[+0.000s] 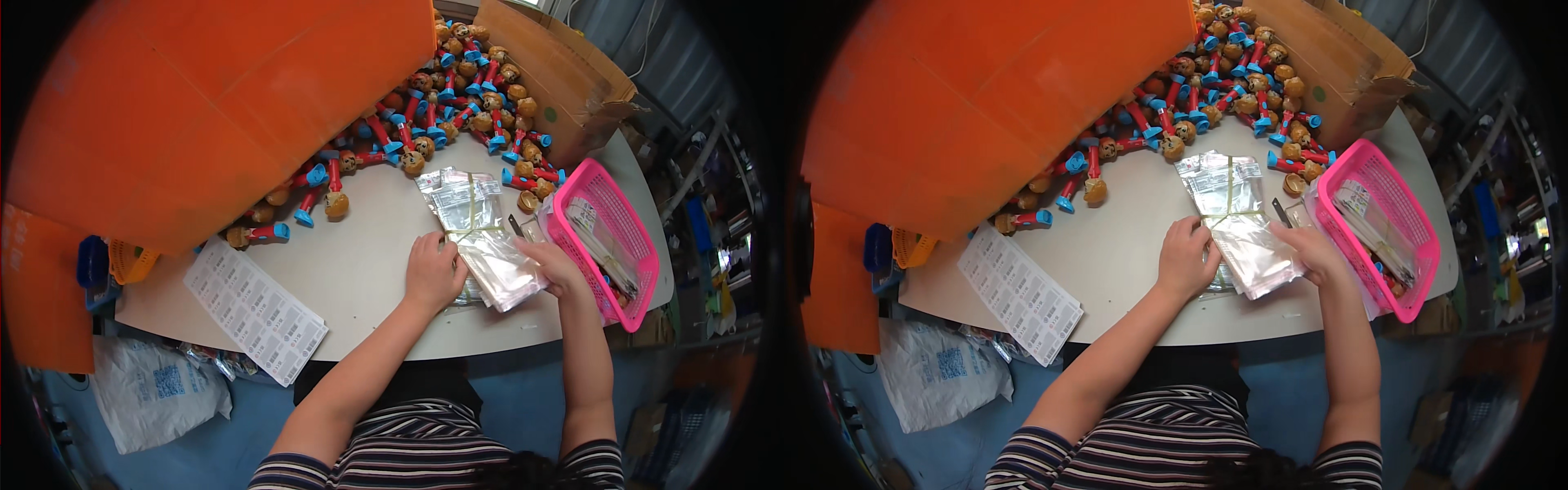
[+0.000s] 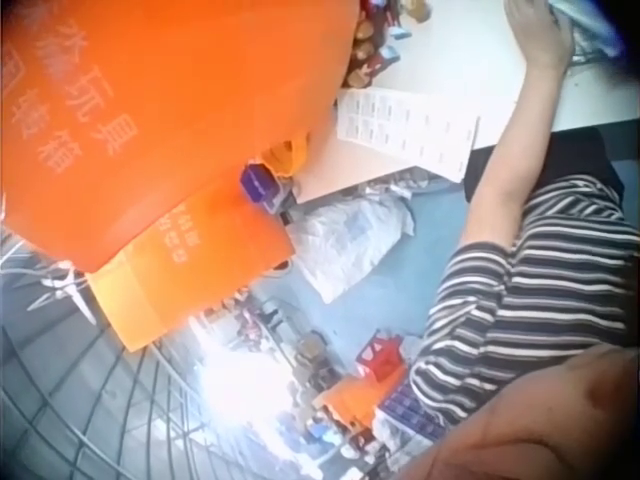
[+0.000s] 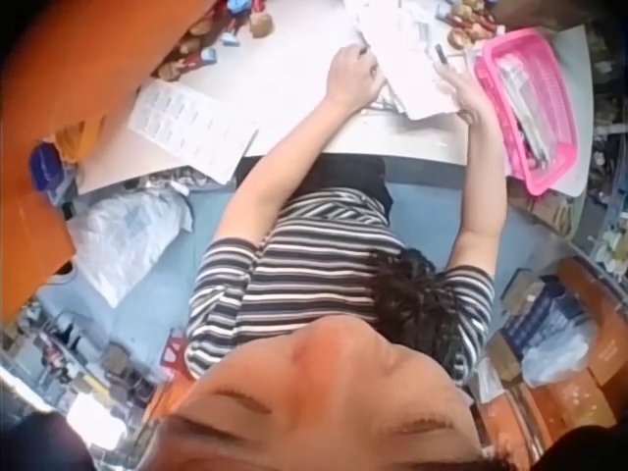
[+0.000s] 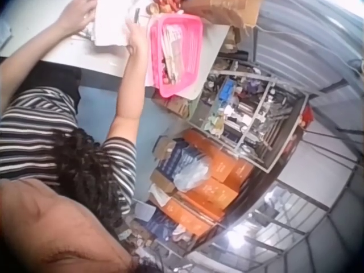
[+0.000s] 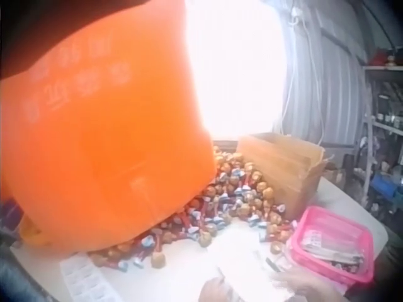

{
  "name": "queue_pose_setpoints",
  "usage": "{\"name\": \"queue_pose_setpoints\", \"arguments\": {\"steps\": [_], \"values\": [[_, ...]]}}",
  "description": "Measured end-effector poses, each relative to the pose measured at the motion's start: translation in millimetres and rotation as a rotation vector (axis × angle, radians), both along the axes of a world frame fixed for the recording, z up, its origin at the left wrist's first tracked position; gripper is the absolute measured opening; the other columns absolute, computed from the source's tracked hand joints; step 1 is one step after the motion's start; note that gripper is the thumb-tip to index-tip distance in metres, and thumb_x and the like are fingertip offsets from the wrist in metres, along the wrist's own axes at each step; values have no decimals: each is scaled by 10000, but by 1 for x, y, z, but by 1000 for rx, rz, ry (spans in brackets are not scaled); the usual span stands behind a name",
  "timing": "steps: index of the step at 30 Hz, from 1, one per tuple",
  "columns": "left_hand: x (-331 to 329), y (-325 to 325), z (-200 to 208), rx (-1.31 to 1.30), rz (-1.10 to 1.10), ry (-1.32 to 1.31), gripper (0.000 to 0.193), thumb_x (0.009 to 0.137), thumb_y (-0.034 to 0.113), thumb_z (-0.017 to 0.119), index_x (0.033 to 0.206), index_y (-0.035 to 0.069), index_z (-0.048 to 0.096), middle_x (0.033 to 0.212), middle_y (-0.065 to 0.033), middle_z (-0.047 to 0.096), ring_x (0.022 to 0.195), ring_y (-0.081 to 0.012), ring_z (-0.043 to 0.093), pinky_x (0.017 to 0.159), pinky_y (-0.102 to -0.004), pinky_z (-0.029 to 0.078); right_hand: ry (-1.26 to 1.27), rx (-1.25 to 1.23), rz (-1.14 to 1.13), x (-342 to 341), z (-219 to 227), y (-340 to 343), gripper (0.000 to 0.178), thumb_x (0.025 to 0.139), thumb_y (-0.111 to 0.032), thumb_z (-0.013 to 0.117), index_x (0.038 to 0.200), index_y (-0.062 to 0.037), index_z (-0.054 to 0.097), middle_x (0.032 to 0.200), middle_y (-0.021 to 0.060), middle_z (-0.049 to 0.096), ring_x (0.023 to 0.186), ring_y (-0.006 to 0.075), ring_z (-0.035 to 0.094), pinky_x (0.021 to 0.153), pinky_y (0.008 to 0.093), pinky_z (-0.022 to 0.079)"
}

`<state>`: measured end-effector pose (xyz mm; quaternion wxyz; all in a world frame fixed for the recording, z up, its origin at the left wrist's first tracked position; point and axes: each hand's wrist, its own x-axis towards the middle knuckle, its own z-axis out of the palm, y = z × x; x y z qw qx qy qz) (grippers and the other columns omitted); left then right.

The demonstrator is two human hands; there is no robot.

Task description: The recorder packages small plastic toys into clear bags, organizes them into baskets, and applies labels.

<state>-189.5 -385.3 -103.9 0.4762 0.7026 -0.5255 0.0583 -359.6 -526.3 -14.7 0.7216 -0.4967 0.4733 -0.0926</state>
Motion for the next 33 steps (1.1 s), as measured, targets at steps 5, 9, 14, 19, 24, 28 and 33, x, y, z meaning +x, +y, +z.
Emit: {"name": "queue_pose_setpoints", "arguments": {"steps": [5, 9, 14, 19, 24, 28, 33], "values": [[3, 5, 0, 57, 4, 20, 165, 755, 140, 618, 839, 0, 593, 1036, -217, 569, 954, -369, 556, 827, -431, 468, 92, -295, 222, -1, 0, 4, 245, 883, -122, 643, 1032, 71, 617, 845, 84, 669, 677, 115, 644, 587, 244, 516], [1, 3, 2, 19, 14, 72, 159, 751, 155, 621, 815, 11, 604, 1035, -219, 571, 975, -369, 564, 818, -431, 482, -40, -174, 90, -34, -11, -9, 214, 876, -81, 633, 1022, 76, 621, 862, 102, 672, 678, 133, 651, 589, 248, 522], [-1, 0, 1, 29, 66, 26, 129, 733, 154, 638, 750, 28, 612, 1033, -213, 576, 976, -368, 564, 825, -426, 480, -53, -88, 14, -46, -8, 13, 216, 873, -63, 627, 1041, 73, 625, 882, 117, 674, 682, 134, 653, 604, 245, 519], [-6, -12, -8, 87, 129, -32, 135, 750, 170, 643, 797, 45, 624, 1090, -224, 566, 1102, -402, 526, 970, -481, 409, -70, -422, -78, -18, 13, 37, 379, 876, -81, 642, 1186, 115, 548, 973, 126, 672, 748, 123, 653, 620, 245, 513], [-13, -5, 18, 138, -38, 151, 201, 728, 172, 672, 868, 37, 622, 1130, -213, 562, 1127, -401, 515, 984, -489, 395, -77, -218, -5, -37, 1, -2, 381, 910, -83, 603, 1226, 112, 518, 1011, 129, 666, 787, 126, 661, 639, 232, 533], [-26, -1, 41, -118, -49, 129, 265, 703, 153, 712, 917, 31, 614, 1150, -202, 568, 1098, -388, 530, 928, -465, 431, -242, 82, -123, -37, -4, -2, 341, 944, -115, 559, 1216, 88, 534, 1021, 130, 658, 825, 150, 672, 672, 234, 568], [-6, -16, 36, -8, -459, 58, 271, 749, 68, 682, 1014, 75, 629, 1050, -133, 635, 993, -320, 603, 845, -388, 495, -213, 78, -80, -40, -2, 0, 347, 977, -202, 515, 1193, 68, 548, 1018, 115, 649, 832, 149, 661, 673, 250, 573]]}}
